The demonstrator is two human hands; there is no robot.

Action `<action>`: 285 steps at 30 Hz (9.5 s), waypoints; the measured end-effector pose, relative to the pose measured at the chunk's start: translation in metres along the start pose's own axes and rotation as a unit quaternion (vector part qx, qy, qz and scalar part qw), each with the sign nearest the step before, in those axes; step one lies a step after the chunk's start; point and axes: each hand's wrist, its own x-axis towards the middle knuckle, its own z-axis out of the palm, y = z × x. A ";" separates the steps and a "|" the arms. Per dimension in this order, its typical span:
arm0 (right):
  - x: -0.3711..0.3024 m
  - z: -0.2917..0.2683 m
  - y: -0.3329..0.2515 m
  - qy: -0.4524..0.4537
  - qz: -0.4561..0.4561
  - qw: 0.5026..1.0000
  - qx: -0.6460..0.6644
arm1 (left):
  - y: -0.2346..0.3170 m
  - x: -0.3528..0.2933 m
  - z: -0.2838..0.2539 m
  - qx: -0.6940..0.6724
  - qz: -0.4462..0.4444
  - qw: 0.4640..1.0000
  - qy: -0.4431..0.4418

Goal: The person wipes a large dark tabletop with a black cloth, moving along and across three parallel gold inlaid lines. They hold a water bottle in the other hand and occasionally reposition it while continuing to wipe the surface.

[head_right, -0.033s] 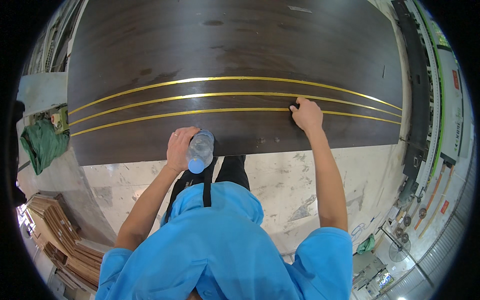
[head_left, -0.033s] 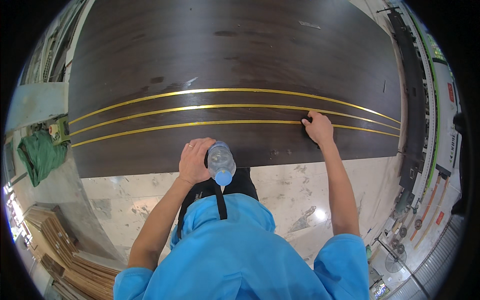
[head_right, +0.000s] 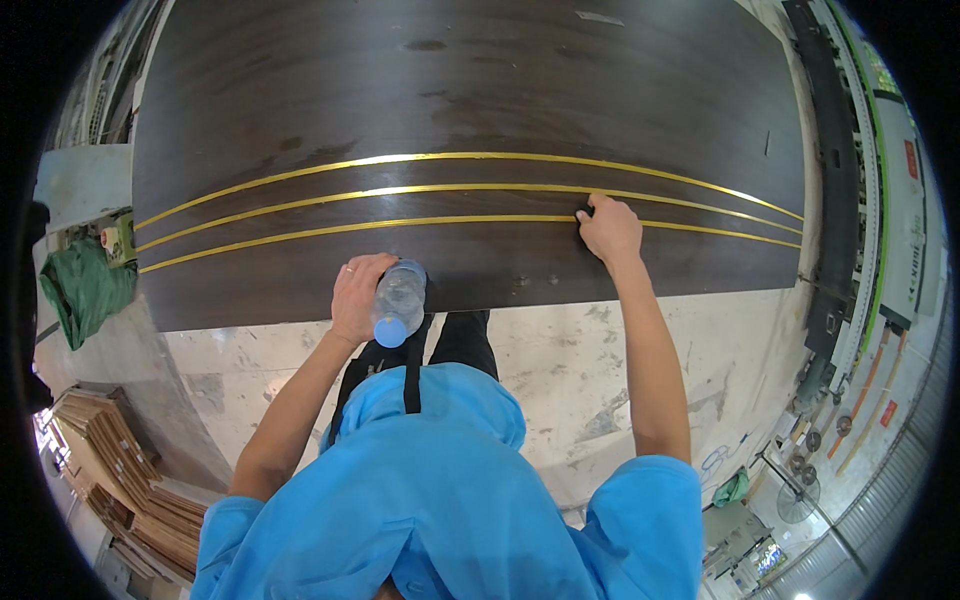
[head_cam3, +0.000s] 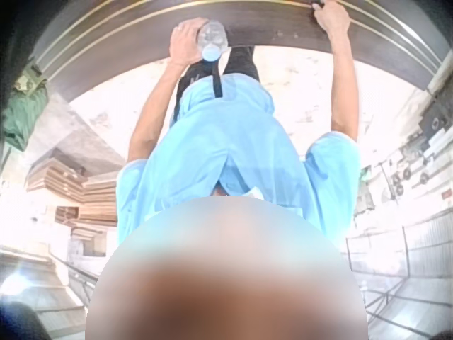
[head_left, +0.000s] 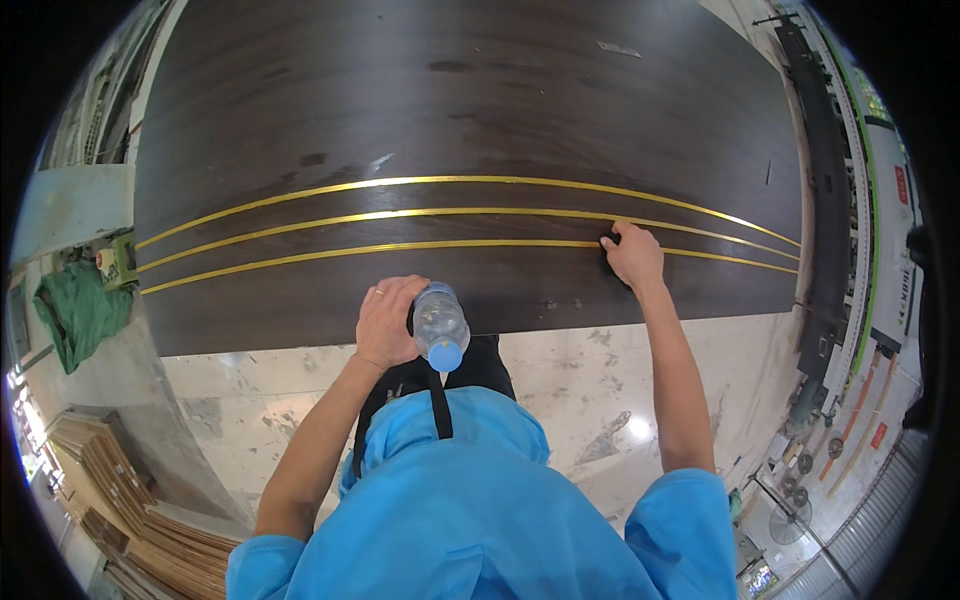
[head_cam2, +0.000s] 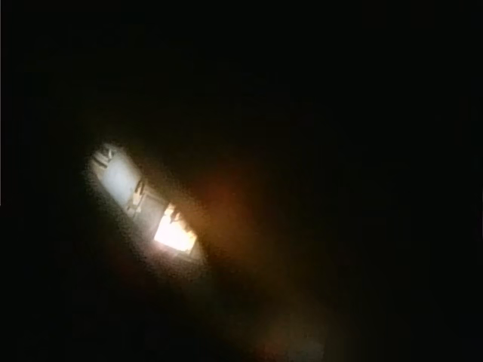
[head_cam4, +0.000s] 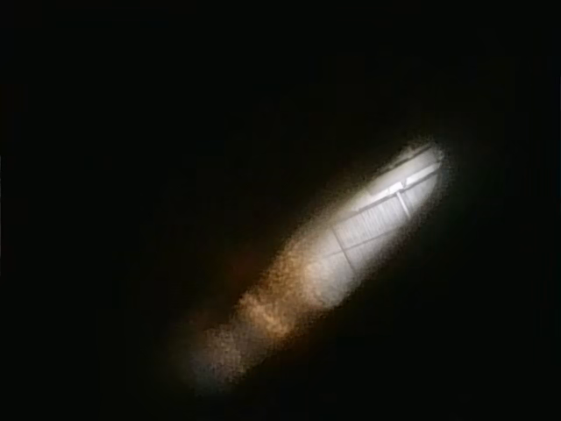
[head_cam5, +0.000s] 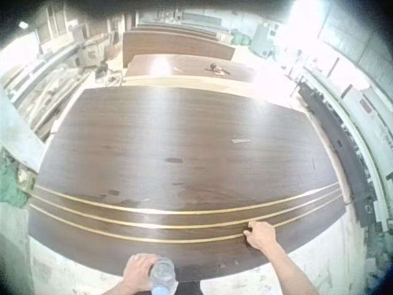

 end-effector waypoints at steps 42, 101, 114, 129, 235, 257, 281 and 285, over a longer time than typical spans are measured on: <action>-0.007 -0.009 -0.021 -0.049 -0.092 0.994 -0.017 | -0.001 -0.002 0.002 -0.017 -0.011 1.000 0.015; -0.021 0.017 -0.039 -0.063 -0.061 0.967 0.238 | 0.015 0.005 -0.010 -0.148 -0.001 0.988 0.046; -0.146 0.103 -0.088 -0.315 0.026 0.212 0.924 | 0.116 0.045 -0.085 0.057 -0.075 0.961 -0.261; -0.107 0.103 -0.061 -0.334 -0.013 0.235 0.913 | 0.171 0.093 -0.090 0.189 -0.072 0.935 -0.292; -0.002 -0.007 -0.038 -0.087 0.002 0.989 0.121 | -0.103 -0.046 -0.065 -0.068 -0.119 0.977 0.162; -0.009 0.000 -0.024 -0.007 0.075 0.987 0.142 | -0.099 -0.043 -0.067 -0.060 -0.118 0.976 0.171; -0.006 0.017 -0.009 -0.010 0.053 0.970 0.237 | -0.097 -0.046 -0.066 -0.087 -0.123 0.974 0.169; -0.011 0.020 -0.007 0.058 0.039 0.978 0.197 | -0.098 -0.044 -0.065 -0.125 -0.138 0.965 0.186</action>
